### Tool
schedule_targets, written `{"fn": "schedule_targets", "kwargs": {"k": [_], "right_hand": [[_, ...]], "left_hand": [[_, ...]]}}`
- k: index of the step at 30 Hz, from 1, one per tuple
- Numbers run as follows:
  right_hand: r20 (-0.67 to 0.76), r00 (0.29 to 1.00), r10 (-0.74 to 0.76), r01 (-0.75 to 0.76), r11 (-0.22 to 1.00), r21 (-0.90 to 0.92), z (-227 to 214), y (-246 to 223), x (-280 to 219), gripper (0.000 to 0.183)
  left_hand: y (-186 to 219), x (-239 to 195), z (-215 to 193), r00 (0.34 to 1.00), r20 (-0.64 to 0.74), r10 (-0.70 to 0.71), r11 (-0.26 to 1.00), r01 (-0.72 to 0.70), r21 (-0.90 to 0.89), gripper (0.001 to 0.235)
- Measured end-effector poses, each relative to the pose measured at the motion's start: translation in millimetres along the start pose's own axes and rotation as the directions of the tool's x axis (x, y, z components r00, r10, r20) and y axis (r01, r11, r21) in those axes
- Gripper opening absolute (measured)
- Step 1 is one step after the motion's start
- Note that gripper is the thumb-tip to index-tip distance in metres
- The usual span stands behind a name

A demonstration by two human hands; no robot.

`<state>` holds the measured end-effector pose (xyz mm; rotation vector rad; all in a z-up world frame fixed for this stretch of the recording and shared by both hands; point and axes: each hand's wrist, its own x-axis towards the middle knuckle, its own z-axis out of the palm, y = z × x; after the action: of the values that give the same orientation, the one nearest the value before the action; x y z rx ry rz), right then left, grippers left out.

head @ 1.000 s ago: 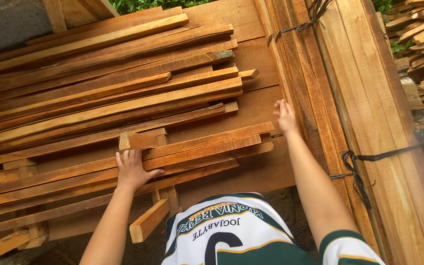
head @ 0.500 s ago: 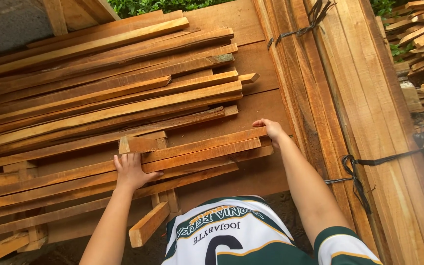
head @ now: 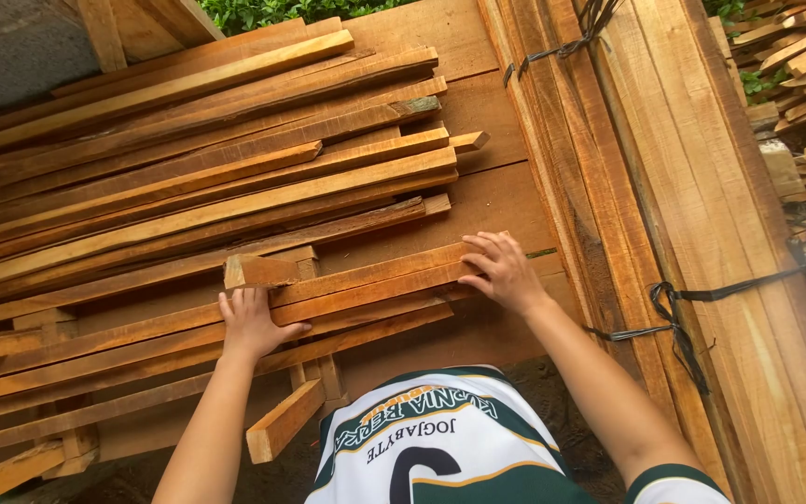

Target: The person arranges and stacks long, thin wooden planks on a wooden workbench. They pick up individual planks from a pile and place them carefully into a neat stack, aligning them with the existing wood.

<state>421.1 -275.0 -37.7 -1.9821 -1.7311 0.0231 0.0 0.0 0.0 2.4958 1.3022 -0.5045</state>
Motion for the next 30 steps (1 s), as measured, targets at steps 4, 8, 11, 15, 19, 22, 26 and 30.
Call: {"fn": "schedule_targets", "kwargs": {"k": [4,8,11,15,19,22,26,30], "right_hand": [[0.007,1.0,0.016,-0.016,0.999,-0.043,-12.8,28.4,-12.4,0.036],[-0.014,0.983,0.183,-0.177,0.968,0.18,-20.9,52.3,-27.6,0.037],[0.121,0.828,0.548,-0.51,0.646,0.568,-24.9,72.5,-12.7,0.046],[0.533,0.464,0.707,-0.72,-0.05,0.692,-21.7,85.1,18.8,0.084],[0.601,0.466,0.649,-0.828,0.081,0.555,-13.9,44.3,36.0,0.074],[0.751,0.393,0.531,-0.793,-0.217,0.569,12.9,70.2,20.7,0.076],[0.682,0.462,0.566,-0.769,-0.126,0.626,10.2,67.8,18.0,0.073],[0.578,0.503,0.643,-0.735,-0.034,0.677,1.2,42.5,22.3,0.066]], "left_hand": [[-7.0,-7.6,13.0,0.998,-0.019,0.062,0.998,-0.062,0.01,0.128],[-10.6,-8.6,17.7,0.995,-0.01,0.097,0.994,-0.096,0.06,0.138],[-12.0,-3.4,20.9,0.995,-0.007,0.098,0.993,-0.098,0.062,0.136],[-12.6,-3.8,20.8,0.996,-0.001,0.091,0.994,-0.091,0.06,0.133],[-13.9,1.1,23.2,0.997,0.011,0.07,0.996,-0.071,0.06,0.133],[-11.6,-2.3,20.5,0.998,0.031,0.053,0.995,-0.055,0.085,0.133],[-4.9,-4.0,14.3,0.999,0.029,0.046,0.997,-0.048,0.054,0.13],[-4.5,-2.1,11.9,0.998,0.056,0.038,0.998,-0.04,0.038,0.131]]}}
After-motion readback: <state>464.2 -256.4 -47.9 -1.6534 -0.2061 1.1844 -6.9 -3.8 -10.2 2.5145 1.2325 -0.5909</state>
